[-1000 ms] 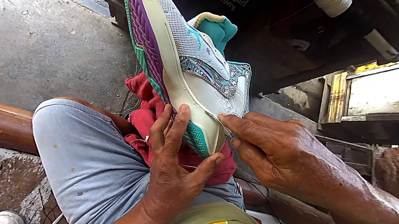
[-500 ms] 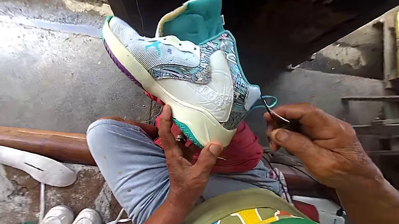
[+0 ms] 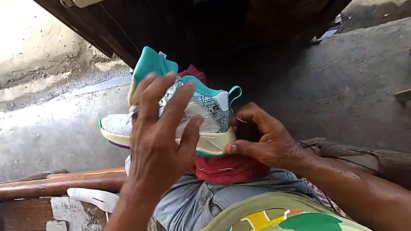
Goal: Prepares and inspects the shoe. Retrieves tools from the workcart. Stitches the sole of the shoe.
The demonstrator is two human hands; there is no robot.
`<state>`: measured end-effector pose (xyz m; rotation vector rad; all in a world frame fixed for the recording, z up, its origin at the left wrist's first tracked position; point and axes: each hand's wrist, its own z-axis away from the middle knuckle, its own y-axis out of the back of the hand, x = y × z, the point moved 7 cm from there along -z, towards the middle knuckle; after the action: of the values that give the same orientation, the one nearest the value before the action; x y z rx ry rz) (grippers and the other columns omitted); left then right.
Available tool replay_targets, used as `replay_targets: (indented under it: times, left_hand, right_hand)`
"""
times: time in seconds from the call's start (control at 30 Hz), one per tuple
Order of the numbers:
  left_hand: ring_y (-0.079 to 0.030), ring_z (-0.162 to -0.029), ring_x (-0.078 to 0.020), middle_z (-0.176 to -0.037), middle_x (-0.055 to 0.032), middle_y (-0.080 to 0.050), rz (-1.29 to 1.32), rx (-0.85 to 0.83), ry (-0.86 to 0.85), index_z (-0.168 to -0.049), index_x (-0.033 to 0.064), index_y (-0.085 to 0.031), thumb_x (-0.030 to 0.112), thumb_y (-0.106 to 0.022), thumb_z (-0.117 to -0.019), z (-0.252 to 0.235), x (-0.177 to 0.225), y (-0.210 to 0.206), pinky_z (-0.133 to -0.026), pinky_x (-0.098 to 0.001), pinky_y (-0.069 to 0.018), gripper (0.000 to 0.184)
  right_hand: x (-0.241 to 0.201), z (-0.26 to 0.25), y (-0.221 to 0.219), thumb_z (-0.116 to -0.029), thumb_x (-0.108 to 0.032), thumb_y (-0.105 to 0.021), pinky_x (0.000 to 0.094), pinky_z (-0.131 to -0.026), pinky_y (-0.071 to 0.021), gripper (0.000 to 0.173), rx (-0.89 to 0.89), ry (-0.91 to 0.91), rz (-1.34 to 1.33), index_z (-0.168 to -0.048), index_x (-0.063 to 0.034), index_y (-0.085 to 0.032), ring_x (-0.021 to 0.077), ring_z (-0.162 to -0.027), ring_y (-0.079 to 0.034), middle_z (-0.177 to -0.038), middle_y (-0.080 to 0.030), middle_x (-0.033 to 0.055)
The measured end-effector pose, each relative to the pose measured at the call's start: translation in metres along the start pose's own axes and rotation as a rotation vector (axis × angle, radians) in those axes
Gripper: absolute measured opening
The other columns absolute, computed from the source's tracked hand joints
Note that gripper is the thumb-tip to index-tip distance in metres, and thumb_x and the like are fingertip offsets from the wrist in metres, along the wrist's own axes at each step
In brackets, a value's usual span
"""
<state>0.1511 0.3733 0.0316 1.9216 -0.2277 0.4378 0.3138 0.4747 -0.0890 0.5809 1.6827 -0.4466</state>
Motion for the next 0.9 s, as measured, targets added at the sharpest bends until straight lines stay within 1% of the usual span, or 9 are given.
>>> replay_targets:
  times: [0.03, 0.1, 0.2, 0.27, 0.33, 0.43, 0.53, 0.73, 0.9]
  left_hand:
    - [-0.04, -0.146, -0.0331, -0.149, -0.0148, -0.052, -0.034, -0.13, -0.068, -0.143, 0.0114, -0.059, 0.031, -0.061, -0.1006, -0.016, 0.001, -0.005, -0.12, -0.0554, -0.0326, 0.047]
    - [-0.054, -0.134, -0.0294, -0.137, -0.0096, -0.062, -0.106, -0.331, -0.13, -0.148, 0.0151, -0.055, 0.042, -0.061, -0.099, -0.031, -0.002, -0.018, -0.116, -0.0615, -0.0341, 0.056]
    - [-0.066, -0.097, -0.0249, -0.098, -0.0053, -0.069, -0.183, -0.45, -0.094, -0.118, 0.0124, -0.072, 0.055, -0.063, -0.0927, -0.033, -0.01, -0.019, -0.097, -0.0578, -0.0454, 0.051]
    - [-0.063, -0.076, -0.0142, -0.076, 0.0042, -0.064, -0.181, -0.56, 0.039, -0.09, 0.0189, -0.07, 0.061, -0.065, -0.0876, -0.027, -0.02, -0.015, -0.08, -0.0478, -0.0488, 0.043]
    - [-0.061, -0.064, -0.007, -0.067, 0.0092, -0.061, -0.022, -0.726, 0.284, -0.082, 0.023, -0.068, 0.061, -0.07, -0.0866, -0.011, -0.039, -0.02, -0.063, -0.0381, -0.0516, 0.038]
    - [-0.068, -0.072, -0.0019, -0.078, 0.0072, -0.071, 0.48, -0.812, 0.541, -0.097, 0.0165, -0.073, 0.046, -0.071, -0.093, 0.028, -0.057, -0.035, -0.066, -0.0246, -0.0585, 0.03]
    - [-0.066, -0.072, 0.0013, -0.078, 0.0085, -0.07, 0.678, -0.782, 0.558, -0.094, 0.0152, -0.073, 0.039, -0.065, -0.0991, 0.042, -0.049, -0.034, -0.066, -0.0185, -0.0563, 0.026]
    - [-0.072, -0.083, -0.0125, -0.094, -0.0046, -0.075, 0.908, -0.337, 0.84, -0.11, 0.0121, -0.071, 0.041, -0.057, -0.1039, 0.038, -0.06, 0.005, -0.075, -0.0315, -0.0624, 0.033]
    - [-0.072, -0.094, -0.0156, -0.105, -0.0063, -0.073, 1.113, -0.171, 0.975, -0.122, 0.0136, -0.066, 0.05, -0.053, -0.1037, 0.042, -0.069, -0.009, -0.083, -0.0369, -0.0624, 0.043]
  right_hand:
    - [0.0, 0.0, -0.002, -0.0848, -0.021, -0.084, 0.0286, -0.078, -0.0608, 0.041, 0.0, 0.012, -0.008, -0.116, -0.0081, -0.061, 0.0111, -0.093, -0.065, -0.11, -0.062, 0.0038]
    - [0.0, 0.001, -0.004, -0.0844, -0.022, -0.085, 0.0285, -0.08, -0.0607, 0.042, 0.011, 0.03, -0.012, -0.116, -0.0082, -0.061, 0.0108, -0.096, -0.065, -0.111, -0.062, 0.0034]
    - [0.001, -0.001, -0.004, -0.0832, -0.022, -0.086, 0.0242, -0.078, -0.0589, 0.045, 0.021, 0.012, -0.016, -0.118, -0.0096, -0.06, 0.0076, -0.093, -0.063, -0.111, -0.061, 0.0015]
    - [0.002, -0.003, -0.004, -0.0824, -0.024, -0.087, 0.0205, -0.072, -0.0562, 0.048, 0.008, 0.003, -0.006, -0.119, -0.0092, -0.06, 0.0045, -0.086, -0.061, -0.109, -0.06, 0.0004]
    - [0.001, -0.006, -0.003, -0.0813, -0.027, -0.087, 0.017, -0.065, -0.052, 0.051, 0.001, 0.0, 0.019, -0.12, -0.0086, -0.06, 0.0015, -0.078, -0.057, -0.106, -0.06, -0.0011]
    - [0.0, -0.013, -0.003, -0.0778, -0.027, -0.09, 0.0167, -0.061, -0.0513, 0.058, -0.008, -0.042, 0.033, -0.123, -0.0108, -0.058, 0.0025, -0.074, -0.056, -0.102, -0.059, -0.0019]
    - [-0.006, -0.015, -0.007, -0.0787, -0.025, -0.088, 0.0156, -0.06, -0.0506, 0.058, -0.025, -0.061, 0.039, -0.125, -0.012, -0.057, 0.002, -0.073, -0.056, -0.099, -0.059, -0.0032]
    - [-0.034, -0.018, 0.007, -0.0991, -0.015, -0.052, 0.0248, -0.068, -0.0567, 0.034, 0.046, 0.016, 0.115, -0.131, -0.0071, -0.06, 0.0077, -0.085, -0.062, -0.112, -0.06, 0.0022]
    - [-0.038, -0.015, -0.008, -0.1046, -0.018, -0.052, 0.029, -0.065, -0.0612, 0.039, -0.033, 0.025, 0.068, -0.143, -0.0131, -0.056, 0.0114, -0.076, -0.066, -0.105, -0.064, 0.0026]
